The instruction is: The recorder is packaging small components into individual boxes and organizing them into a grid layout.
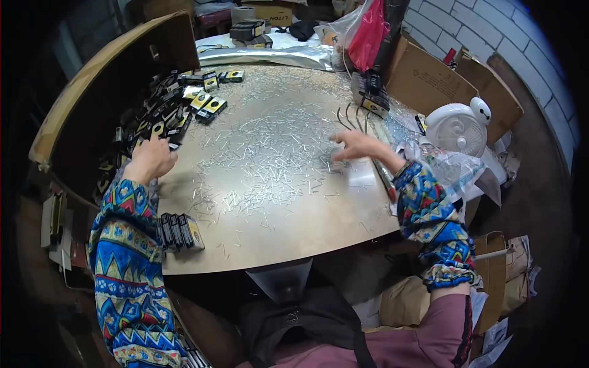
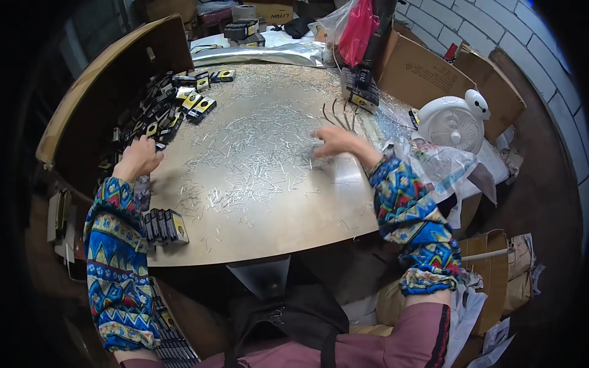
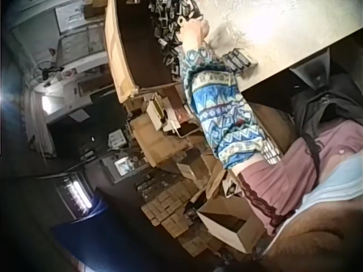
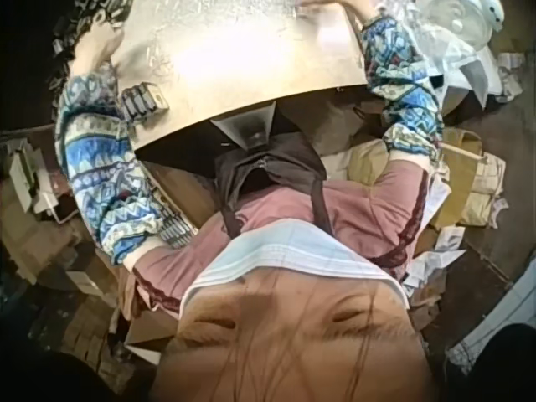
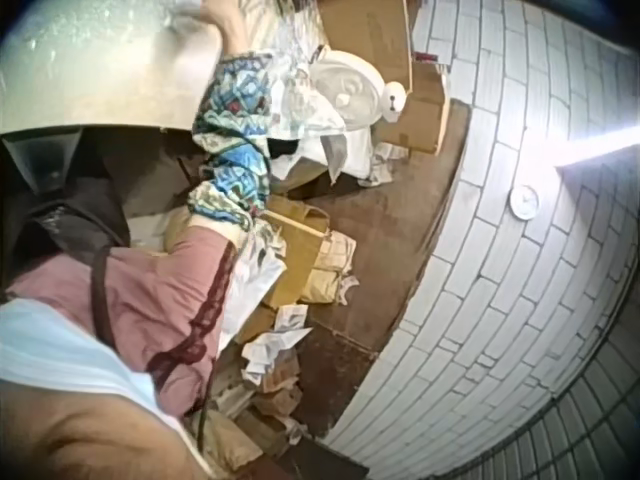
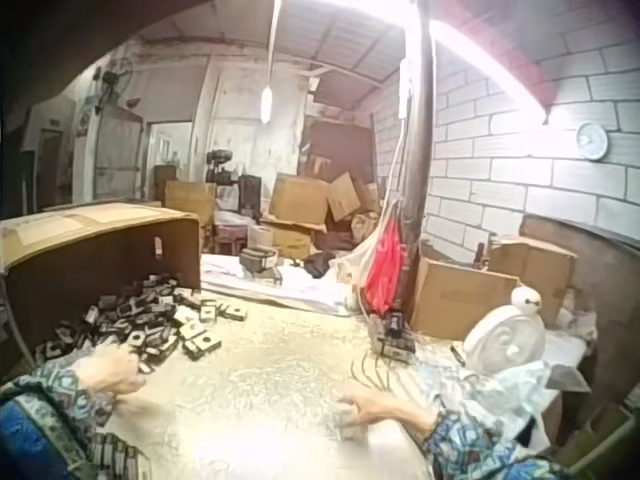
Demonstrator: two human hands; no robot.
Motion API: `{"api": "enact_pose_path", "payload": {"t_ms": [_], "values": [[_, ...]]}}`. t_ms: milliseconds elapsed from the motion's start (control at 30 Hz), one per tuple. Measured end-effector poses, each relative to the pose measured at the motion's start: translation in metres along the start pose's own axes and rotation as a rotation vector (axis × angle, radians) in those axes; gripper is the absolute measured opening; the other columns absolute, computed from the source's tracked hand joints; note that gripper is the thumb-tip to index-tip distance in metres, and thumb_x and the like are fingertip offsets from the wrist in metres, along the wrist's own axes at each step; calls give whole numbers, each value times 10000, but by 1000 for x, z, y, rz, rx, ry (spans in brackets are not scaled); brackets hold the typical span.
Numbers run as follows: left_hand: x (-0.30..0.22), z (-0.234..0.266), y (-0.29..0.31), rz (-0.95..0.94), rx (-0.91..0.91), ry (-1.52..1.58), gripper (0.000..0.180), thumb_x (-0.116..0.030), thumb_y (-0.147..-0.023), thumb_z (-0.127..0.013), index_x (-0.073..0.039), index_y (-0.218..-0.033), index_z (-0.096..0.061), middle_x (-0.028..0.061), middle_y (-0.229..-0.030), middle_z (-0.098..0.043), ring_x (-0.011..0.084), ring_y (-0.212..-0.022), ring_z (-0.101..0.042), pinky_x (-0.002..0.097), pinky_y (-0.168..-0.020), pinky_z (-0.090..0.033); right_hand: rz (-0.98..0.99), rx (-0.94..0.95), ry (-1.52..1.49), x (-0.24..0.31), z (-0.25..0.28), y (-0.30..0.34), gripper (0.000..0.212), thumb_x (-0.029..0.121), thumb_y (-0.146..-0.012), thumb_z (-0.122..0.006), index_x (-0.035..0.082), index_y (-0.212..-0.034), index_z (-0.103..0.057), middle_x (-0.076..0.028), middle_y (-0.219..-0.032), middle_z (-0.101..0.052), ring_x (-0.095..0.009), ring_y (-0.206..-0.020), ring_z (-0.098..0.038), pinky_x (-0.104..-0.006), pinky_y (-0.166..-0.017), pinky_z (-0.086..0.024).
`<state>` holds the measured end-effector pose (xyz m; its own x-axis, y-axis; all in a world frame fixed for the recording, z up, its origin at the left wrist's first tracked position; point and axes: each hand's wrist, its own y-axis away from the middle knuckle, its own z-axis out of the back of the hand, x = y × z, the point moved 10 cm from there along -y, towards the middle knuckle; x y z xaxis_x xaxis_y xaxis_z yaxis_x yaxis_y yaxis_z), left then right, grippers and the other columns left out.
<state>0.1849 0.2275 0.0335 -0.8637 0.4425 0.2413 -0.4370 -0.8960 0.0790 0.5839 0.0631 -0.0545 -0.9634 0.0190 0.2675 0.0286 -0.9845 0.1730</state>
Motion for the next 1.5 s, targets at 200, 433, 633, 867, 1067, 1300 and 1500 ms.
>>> {"api": "enact_pose_path", "payload": {"t_ms": [200, 433, 633, 867, 1067, 1300, 1500], "values": [[-1, 33, 61, -1, -271, 289, 338, -282, -926, -500, 27, -1025, -593, 257, -1125, -607, 463, -993, -596, 520, -865, -487, -21, -520, -347, -21, 16, 40, 298, 152, -791, -662, 35, -1050, -751, -158, -884, -726, -216, -739, -696, -343, -703, -551], [-31, -15, 129, 65, -24, 1613, 317, -84, -795, -623, -13, -1104, -617, 30, -904, -642, 117, -772, -596, 273, -648, -496, -75, -851, -557, -2, 70, 61, 309, 107, -818, -664, 39, -1112, -732, -165, -927, -711, -205, -712, -679, -316, -679, -550], [-98, -85, 223, 127, 208, 2170, 437, -44, -786, -611, 17, -1213, -537, 113, -952, -669, 205, -752, -695, 375, -624, -626, -87, -552, -6, 13, -1, 34, 504, 258, -793, -691, 15, -1232, -653, -227, -1053, -684, -386, -965, -652, -423, -909, -512], [-134, -172, 312, 521, 408, 2532, 155, -184, -949, -651, -82, -1066, -644, 37, -928, -713, 158, -749, -692, 353, -639, -580, -68, -910, -428, -4, 40, 51, 310, 156, -795, -720, -2, -1061, -729, -168, -939, -729, -174, -859, -697, -275, -735, -537], [-149, -237, 350, 826, 362, 2603, 280, -372, -977, -602, -115, -1077, -651, 27, -873, -712, 189, -695, -681, 364, -607, -547, -28, -778, -446, 29, 66, 49, 251, 191, -879, -719, 25, -1064, -754, -96, -857, -758, -111, -736, -680, -256, -687, -537], [-149, -265, 361, 819, 259, 2491, 302, -358, -990, -550, -87, -1098, -631, 49, -855, -688, 191, -778, -684, 369, -666, -572, 6, -858, -668, 80, 52, 44, 334, 214, -913, -676, 7, -1175, -694, -86, -718, -702, -106, -593, -608, -283, -577, -494], [-157, -268, 367, 595, 236, 2421, 366, -327, -1030, -451, -103, -1318, -467, 60, -1160, -607, 182, -1013, -649, 401, -795, -591, 298, -573, -657, 152, -46, 26, 385, 161, -880, -701, 32, -1241, -663, -113, -957, -709, -174, -782, -650, -316, -758, -527]]}}
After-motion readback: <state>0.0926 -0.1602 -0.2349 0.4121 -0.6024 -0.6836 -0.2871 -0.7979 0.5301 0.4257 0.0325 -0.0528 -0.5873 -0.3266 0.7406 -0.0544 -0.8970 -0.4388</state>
